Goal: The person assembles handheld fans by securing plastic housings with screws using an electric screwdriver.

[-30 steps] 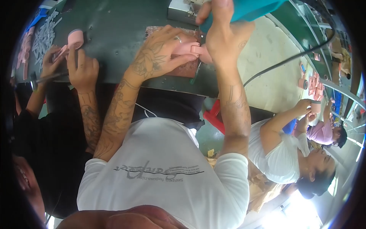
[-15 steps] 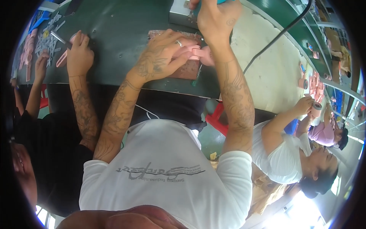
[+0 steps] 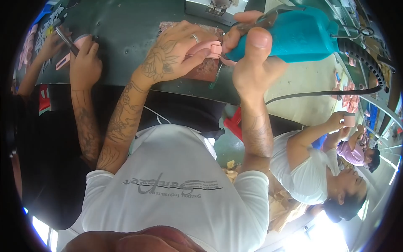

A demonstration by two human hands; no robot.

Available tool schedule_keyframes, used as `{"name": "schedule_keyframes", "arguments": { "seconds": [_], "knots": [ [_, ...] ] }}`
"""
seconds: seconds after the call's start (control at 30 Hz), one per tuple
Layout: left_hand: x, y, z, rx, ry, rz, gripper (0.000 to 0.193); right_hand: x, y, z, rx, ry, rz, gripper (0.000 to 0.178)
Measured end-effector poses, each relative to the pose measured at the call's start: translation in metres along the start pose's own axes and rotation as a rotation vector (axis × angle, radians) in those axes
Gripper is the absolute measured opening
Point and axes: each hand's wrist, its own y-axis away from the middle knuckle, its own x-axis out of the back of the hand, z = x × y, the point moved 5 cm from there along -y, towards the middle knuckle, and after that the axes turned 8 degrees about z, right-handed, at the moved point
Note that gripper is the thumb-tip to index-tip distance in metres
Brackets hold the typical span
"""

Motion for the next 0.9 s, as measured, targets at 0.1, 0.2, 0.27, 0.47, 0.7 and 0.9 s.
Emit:
{"name": "schedule_keyframes", "arguments": {
  "seconds": [0.1,0.2,0.27,0.47,0.7,0.9],
  "knots": [
    [0.001,0.000,0.001,0.004,0.003,0.013,0.030,-0.002,0.001,0.002,0.013,-0.028,-0.029,0.063],
    [0.001,0.000,0.002,0.004,0.005,0.038,0.028,-0.003,0.002,0.009,-0.026,-0.023,-0.019,0.062],
    [0.001,0.000,0.004,-0.013,-0.008,0.034,0.025,-0.001,0.004,0.016,-0.052,-0.067,-0.012,0.057],
    [-0.003,-0.001,0.004,-0.022,-0.052,0.025,0.018,-0.008,0.004,0.019,-0.043,-0.002,-0.093,0.068],
    [-0.001,-0.003,0.009,-0.089,-0.096,0.019,0.025,-0.006,0.008,0.014,0.077,0.019,-0.117,0.059],
    [-0.003,0.004,0.011,-0.183,-0.081,0.053,0.024,0.005,0.010,0.013,-0.161,0.034,0.036,0.065]
  ]
}}
